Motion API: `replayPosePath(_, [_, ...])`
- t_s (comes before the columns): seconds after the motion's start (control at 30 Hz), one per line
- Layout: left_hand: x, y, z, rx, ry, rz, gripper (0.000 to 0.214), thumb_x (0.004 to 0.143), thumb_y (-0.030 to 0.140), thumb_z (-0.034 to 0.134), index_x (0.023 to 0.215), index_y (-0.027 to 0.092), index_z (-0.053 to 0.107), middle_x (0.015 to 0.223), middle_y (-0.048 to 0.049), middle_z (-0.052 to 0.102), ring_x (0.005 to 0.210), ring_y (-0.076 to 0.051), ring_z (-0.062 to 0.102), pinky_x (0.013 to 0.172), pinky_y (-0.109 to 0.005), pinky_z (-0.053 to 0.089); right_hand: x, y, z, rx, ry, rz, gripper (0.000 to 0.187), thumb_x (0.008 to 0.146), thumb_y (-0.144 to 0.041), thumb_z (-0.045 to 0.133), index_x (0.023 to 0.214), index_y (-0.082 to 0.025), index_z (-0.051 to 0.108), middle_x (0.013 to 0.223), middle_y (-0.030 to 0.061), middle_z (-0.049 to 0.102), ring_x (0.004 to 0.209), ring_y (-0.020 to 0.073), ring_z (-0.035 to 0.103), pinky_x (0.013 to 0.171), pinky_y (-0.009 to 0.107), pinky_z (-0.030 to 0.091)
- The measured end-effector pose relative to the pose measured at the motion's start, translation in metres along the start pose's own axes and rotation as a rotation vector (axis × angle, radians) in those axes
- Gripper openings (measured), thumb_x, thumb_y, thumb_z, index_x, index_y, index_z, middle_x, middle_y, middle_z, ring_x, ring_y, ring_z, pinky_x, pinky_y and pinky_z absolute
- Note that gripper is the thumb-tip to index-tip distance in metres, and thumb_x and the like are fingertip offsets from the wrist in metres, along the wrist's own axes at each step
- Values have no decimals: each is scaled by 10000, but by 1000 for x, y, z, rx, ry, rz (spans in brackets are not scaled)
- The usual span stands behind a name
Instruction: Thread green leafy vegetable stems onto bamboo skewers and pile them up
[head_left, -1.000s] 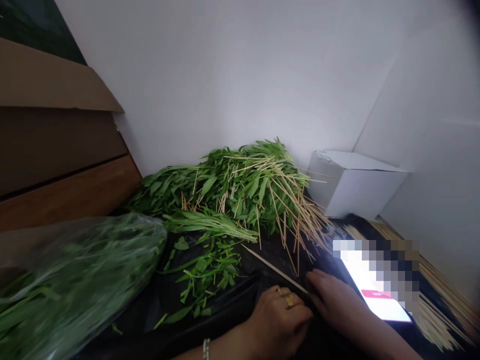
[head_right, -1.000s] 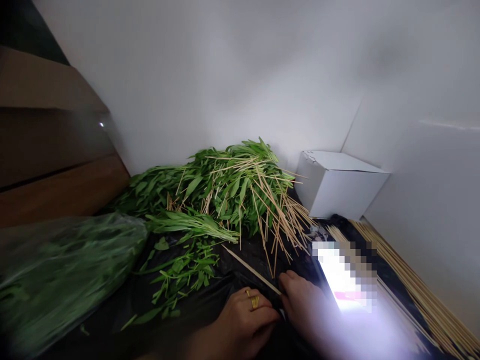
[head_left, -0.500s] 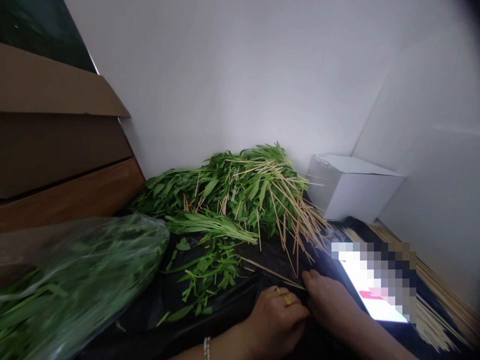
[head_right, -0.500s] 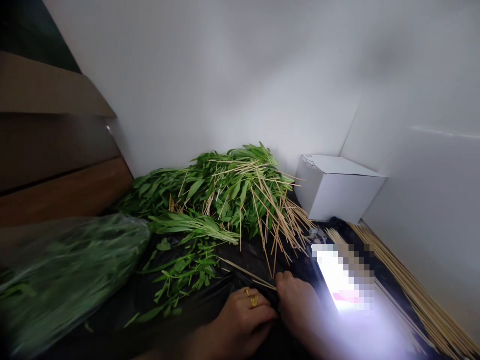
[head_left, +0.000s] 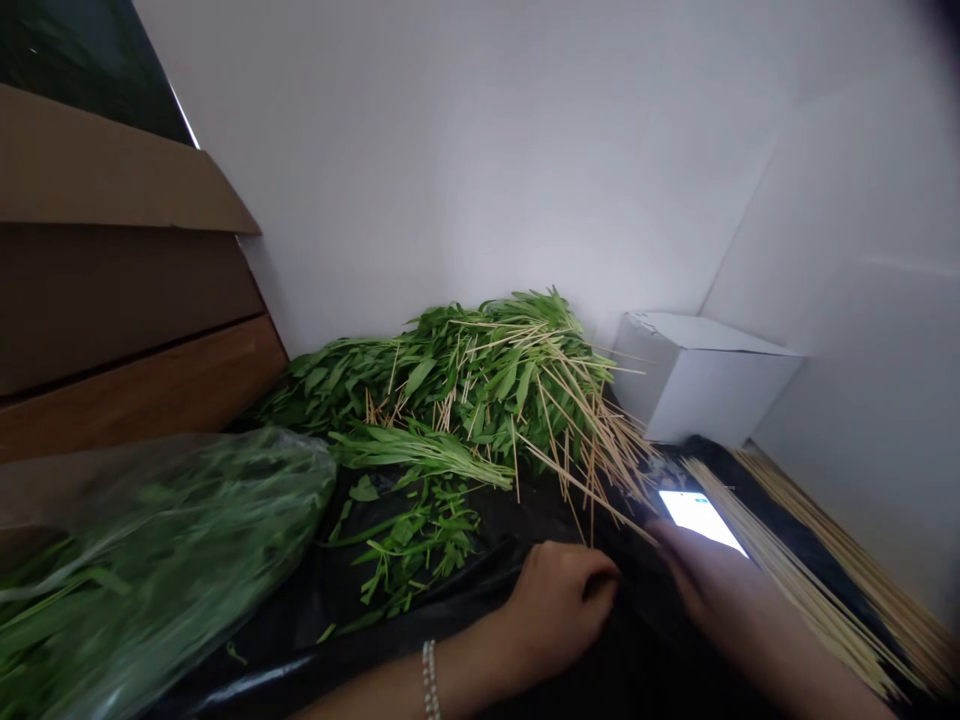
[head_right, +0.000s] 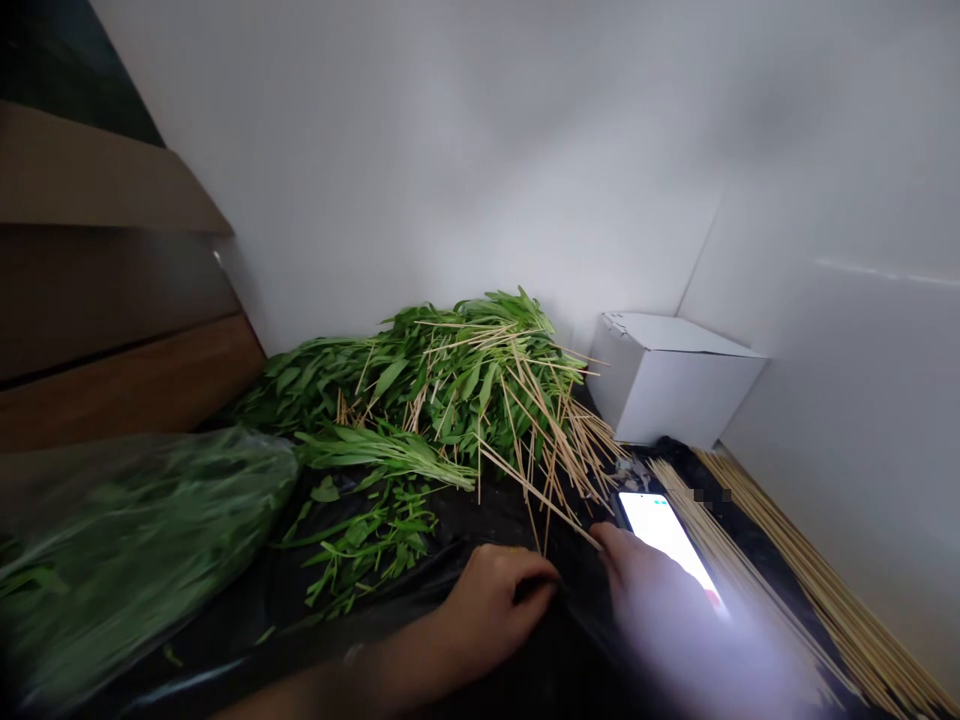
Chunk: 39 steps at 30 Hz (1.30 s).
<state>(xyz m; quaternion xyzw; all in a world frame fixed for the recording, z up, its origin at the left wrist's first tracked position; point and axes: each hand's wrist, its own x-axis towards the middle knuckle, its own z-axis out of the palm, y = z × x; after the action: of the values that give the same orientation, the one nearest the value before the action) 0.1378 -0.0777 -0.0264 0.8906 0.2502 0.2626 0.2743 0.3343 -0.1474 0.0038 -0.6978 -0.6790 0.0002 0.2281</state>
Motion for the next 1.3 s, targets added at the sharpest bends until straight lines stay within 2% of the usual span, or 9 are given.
replayPosePath(0.13, [3, -13, 6, 32, -8, -34, 330, 874, 144, 523, 1188, 193, 610, 1116, -58, 703, 1012, -191, 651, 904, -326, 497, 5, -13, -8, 140, 28, 44, 253, 892, -352, 426, 916, -267, 662, 899, 62, 707, 820, 221, 671, 689, 312, 515])
replayPosePath(0.27, [-14, -20, 14, 170, -134, 110, 592, 865, 361, 590, 1395, 198, 386, 1470, -138, 405, 1361, -293, 345, 1098, -519, 297, 18, -50, -12, 331, 191, 84, 262, 901, -374, 409, 954, -231, 622, 753, 34, 676, 674, 181, 645, 663, 287, 500])
replayPosePath(0.33, [-21, -20, 16, 223, -165, 130, 573, 885, 460, 534, 1387, 225, 392, 1517, -132, 321, 1398, -311, 262, 1108, -565, 238, 30, -69, -7, 437, 85, 59, 266, 925, -387, 382, 967, -230, 592, 633, -14, 628, 574, 153, 613, 593, 252, 481])
replayPosePath(0.4, [-24, -19, 17, 235, -183, 131, 571, 897, 496, 495, 1396, 244, 378, 1524, -119, 309, 1404, -305, 245, 1108, -561, 235, 43, -83, 6, 469, 31, 14, 266, 956, -359, 326, 966, -226, 556, 718, -12, 658, 587, 133, 619, 565, 228, 462])
replayPosePath(0.53, [-23, -20, 16, 192, -204, 154, 571, 929, 498, 427, 1439, 273, 304, 1496, -91, 372, 1392, -284, 274, 1110, -543, 238, 59, -83, 47, -52, -110, -34, 242, 994, -273, 286, 928, -222, 513, 785, -10, 664, 666, 134, 654, 569, 217, 416])
replayPosePath(0.73, [-22, -23, 16, 236, -223, 191, 554, 947, 508, 358, 1411, 206, 356, 1463, -141, 408, 1380, -295, 292, 1116, -546, 211, 61, -57, 86, -245, -130, 41, 196, 965, -189, 368, 899, -193, 553, 895, 52, 674, 751, 208, 684, 532, 256, 365])
replayPosePath(0.97, [-41, -16, -26, 360, -321, 216, 408, 877, 440, 552, 1189, 177, 561, 1312, -126, 561, 1272, -292, 451, 1037, -435, 373, 59, -53, 93, -368, -129, 125, 234, 954, -186, 366, 885, -179, 589, 929, 87, 655, 691, 230, 688, 481, 270, 332])
replayPosePath(1.1, [-59, -25, -53, 366, -266, 64, 353, 898, 430, 531, 1175, 215, 577, 1284, -81, 592, 1222, -259, 504, 1007, -393, 401, 51, -51, 94, -394, -169, 79, 247, 914, -112, 394, 835, -183, 617, 837, 73, 659, 685, 227, 686, 484, 271, 322])
replayPosePath(1.3, [-66, -46, -49, 435, -181, 4, 414, 898, 434, 535, 1250, 216, 530, 1325, -102, 552, 1231, -277, 479, 1013, -436, 375, 50, -64, 75, -404, -167, 12, 176, 909, -215, 477, 821, -204, 629, 849, 54, 655, 636, 189, 657, 468, 267, 276])
